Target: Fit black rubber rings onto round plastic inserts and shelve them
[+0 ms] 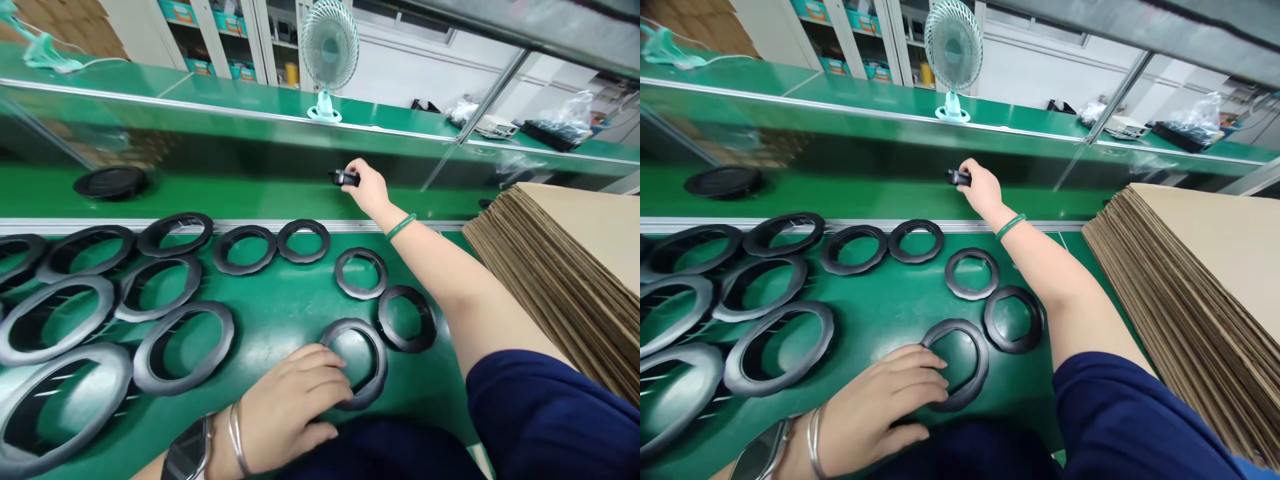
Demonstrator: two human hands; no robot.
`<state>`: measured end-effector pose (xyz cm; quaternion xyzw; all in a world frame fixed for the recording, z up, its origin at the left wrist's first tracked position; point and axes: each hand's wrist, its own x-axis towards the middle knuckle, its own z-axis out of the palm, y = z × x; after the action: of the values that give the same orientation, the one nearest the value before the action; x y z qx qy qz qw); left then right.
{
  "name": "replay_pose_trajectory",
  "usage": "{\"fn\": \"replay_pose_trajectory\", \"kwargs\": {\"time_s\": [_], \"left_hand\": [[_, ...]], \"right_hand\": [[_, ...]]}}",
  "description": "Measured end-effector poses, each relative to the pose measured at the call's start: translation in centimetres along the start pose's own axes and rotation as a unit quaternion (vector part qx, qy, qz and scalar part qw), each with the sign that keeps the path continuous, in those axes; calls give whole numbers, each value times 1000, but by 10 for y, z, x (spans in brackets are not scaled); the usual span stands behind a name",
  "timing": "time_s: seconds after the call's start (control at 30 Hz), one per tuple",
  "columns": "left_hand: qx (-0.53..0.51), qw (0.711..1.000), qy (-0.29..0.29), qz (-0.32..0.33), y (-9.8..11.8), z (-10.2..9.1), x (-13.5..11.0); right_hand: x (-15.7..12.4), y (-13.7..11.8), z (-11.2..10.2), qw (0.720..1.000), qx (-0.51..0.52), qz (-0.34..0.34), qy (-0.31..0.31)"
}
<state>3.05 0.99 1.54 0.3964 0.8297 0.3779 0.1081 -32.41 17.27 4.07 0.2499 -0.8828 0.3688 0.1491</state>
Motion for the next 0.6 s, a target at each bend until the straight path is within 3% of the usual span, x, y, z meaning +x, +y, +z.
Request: {"fn": "replay_pose_trajectory", "kwargs": {"time_s": [0.1,0.2,0.27,0.33,0.43,0.5,0.53,0.6], "left_hand": [[14,999,-18,-26,-5,4,1],[-24,998,30,-47,-6,3,-1],[-127,983,102,-89,-6,0,-2],[-277,927,193,-166,-8,-4,-2],[-470,784,303,-271,-14,-9,2],[-539,711,337,-301,-18,-12,5],[-557,688,348,-311,-19,-12,6],[-569,670,356,-317,-21,-14,8]], "right_hand": [[-9,35,17,991,-41,-7,-125],[-38,58,20,994,13,-17,-103],[-59,66,12,994,87,-16,-63],[-75,71,1,987,158,12,-32],[-87,68,-9,976,206,59,26],[-90,58,-4,971,218,67,67],[-91,50,1,968,229,69,80],[-94,32,14,959,259,74,93]]}}
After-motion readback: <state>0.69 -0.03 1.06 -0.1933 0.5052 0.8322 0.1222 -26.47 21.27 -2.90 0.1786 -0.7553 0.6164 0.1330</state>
